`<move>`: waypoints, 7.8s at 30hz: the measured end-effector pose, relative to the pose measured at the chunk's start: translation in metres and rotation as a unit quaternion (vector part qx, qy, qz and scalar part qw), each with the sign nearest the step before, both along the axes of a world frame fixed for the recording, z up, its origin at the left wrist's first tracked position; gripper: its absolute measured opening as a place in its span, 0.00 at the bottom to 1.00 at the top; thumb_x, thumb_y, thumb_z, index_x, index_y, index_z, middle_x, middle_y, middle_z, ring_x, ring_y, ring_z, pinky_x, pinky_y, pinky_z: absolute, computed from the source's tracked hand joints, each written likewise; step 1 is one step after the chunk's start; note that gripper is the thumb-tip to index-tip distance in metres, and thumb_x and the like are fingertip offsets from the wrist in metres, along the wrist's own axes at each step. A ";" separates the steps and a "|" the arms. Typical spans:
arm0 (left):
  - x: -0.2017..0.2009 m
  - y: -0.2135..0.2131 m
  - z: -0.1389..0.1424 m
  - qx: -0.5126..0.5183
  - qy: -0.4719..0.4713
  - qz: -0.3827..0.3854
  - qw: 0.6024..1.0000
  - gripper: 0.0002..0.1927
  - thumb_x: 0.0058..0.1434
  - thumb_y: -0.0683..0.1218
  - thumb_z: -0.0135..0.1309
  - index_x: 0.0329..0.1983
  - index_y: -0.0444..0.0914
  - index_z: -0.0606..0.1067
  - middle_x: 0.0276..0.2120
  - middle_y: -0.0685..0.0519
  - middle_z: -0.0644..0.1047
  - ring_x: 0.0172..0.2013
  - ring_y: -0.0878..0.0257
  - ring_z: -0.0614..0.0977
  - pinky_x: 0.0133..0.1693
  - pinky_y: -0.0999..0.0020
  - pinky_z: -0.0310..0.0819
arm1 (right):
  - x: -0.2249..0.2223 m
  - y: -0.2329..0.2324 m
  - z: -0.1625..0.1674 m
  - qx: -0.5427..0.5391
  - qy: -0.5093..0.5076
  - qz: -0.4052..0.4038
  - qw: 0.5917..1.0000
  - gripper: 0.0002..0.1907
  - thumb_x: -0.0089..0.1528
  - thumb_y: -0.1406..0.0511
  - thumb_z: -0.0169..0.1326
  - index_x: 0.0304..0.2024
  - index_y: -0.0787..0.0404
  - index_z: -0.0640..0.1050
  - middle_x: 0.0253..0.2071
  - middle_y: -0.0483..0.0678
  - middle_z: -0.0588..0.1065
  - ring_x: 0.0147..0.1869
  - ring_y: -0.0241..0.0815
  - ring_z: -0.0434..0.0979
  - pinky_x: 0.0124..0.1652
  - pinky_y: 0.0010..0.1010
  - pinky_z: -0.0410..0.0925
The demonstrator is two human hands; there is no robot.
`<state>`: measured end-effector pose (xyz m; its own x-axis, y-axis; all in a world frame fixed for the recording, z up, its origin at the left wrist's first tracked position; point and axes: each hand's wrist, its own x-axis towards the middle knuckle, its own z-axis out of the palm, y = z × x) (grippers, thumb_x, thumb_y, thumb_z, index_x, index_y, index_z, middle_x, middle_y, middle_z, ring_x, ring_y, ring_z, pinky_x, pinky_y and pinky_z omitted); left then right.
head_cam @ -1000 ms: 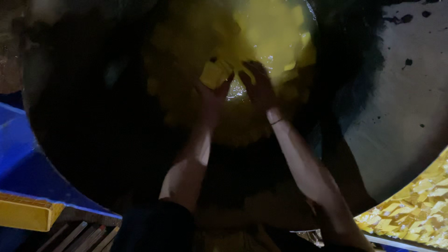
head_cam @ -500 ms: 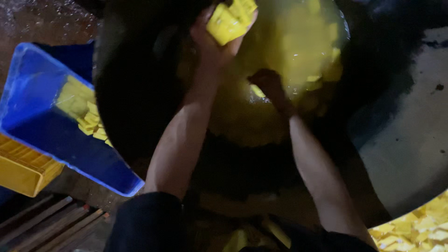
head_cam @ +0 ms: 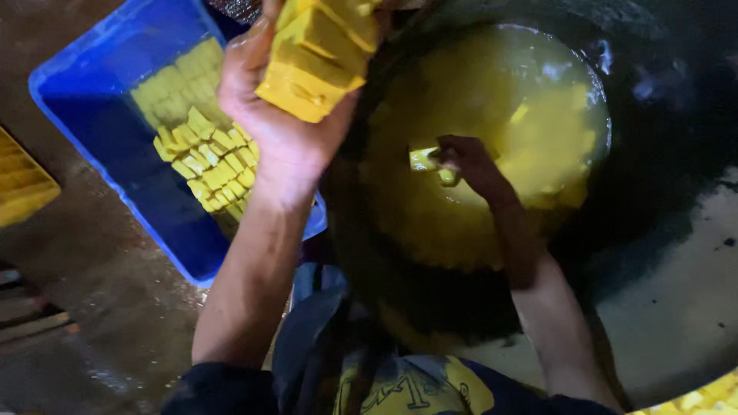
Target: The person repeatedly scoops yellow cubed food items from a large metal pot filled with liquid and places them into a blue plastic bin. The person uses both hands to gather and transfer the items.
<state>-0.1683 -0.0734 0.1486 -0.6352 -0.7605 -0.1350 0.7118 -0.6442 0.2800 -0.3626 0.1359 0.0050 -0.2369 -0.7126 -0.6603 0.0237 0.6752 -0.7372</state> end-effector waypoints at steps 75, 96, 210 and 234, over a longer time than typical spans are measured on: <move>-0.083 0.211 -0.194 -0.752 -0.258 -0.600 0.086 0.19 0.66 0.41 0.51 0.59 0.40 0.66 0.45 0.42 0.76 0.40 0.52 0.80 0.38 0.55 0.79 | 0.132 0.175 -0.070 0.135 0.108 0.006 0.985 0.20 0.68 0.62 0.57 0.61 0.60 0.74 0.62 0.55 0.74 0.61 0.48 0.76 0.57 0.41 0.71; -0.275 0.169 -0.232 -0.714 -0.482 -0.393 0.322 0.04 0.63 0.41 0.51 0.39 0.39 0.75 0.34 0.44 0.78 0.38 0.49 0.82 0.42 0.49 0.79 | -0.120 0.096 -0.073 0.154 0.352 -0.170 0.908 0.21 0.66 0.60 0.57 0.61 0.57 0.75 0.56 0.57 0.77 0.56 0.53 0.77 0.51 0.47 0.71; 0.314 -0.118 -0.273 -0.322 -0.857 -0.101 0.389 0.15 0.64 0.49 0.52 0.47 0.36 0.81 0.48 0.38 0.81 0.51 0.43 0.82 0.56 0.53 0.76 | 0.390 -0.427 -0.068 0.122 -0.151 0.138 0.971 0.35 0.65 0.51 0.53 0.74 0.49 0.65 0.75 0.44 0.62 0.69 0.40 0.63 0.60 0.47 0.59; -0.152 0.175 -0.098 -0.804 -0.256 -0.454 0.285 0.27 0.64 0.49 0.54 0.65 0.38 0.65 0.44 0.46 0.77 0.33 0.55 0.80 0.32 0.61 0.77 | 0.013 0.142 0.046 0.170 0.203 -0.075 0.961 0.19 0.69 0.63 0.55 0.59 0.64 0.73 0.59 0.58 0.72 0.58 0.49 0.78 0.57 0.37 0.73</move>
<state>-0.3203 0.1020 0.0504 -0.8788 0.3463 -0.3283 0.0562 0.7582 0.6495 -0.3495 0.2782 0.0505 -0.6077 -0.4096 -0.6804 -0.1033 0.8902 -0.4436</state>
